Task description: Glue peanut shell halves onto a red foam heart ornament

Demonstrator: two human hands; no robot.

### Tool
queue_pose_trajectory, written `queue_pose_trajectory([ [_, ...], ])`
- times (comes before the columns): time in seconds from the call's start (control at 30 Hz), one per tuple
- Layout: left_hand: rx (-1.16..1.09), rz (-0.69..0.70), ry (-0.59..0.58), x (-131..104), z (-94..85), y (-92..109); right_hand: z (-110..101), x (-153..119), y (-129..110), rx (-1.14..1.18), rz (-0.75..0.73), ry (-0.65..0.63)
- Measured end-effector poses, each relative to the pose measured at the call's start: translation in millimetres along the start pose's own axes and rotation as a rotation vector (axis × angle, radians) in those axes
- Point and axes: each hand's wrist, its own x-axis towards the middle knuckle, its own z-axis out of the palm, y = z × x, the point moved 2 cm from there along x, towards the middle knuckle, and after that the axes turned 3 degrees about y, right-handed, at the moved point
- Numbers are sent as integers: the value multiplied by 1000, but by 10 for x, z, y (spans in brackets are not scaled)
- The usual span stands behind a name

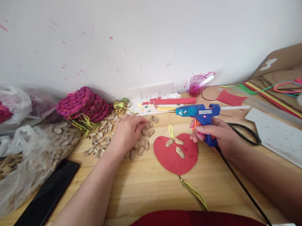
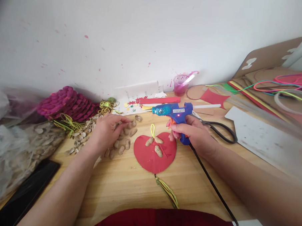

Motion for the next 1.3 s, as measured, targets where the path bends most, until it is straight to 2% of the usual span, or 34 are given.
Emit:
queue_pose_trajectory([
  [0.2,-19,-47,-91,-5,7,28,12,-11,-8,14,8,3],
  [0.63,12,78,-45,5,45,-3,61,-35,-72,13,-29,-38],
  [1.07,24,85,-73,32,22,-81,64,-28,-62,38,-38,-45],
  [1.2,-87,130,-29,-18,-98,81,66,-26,-65,38,-51,-42],
  [1.3,-263,258,-111,-103,-136,367,63,-23,-63,36,-52,-37],
])
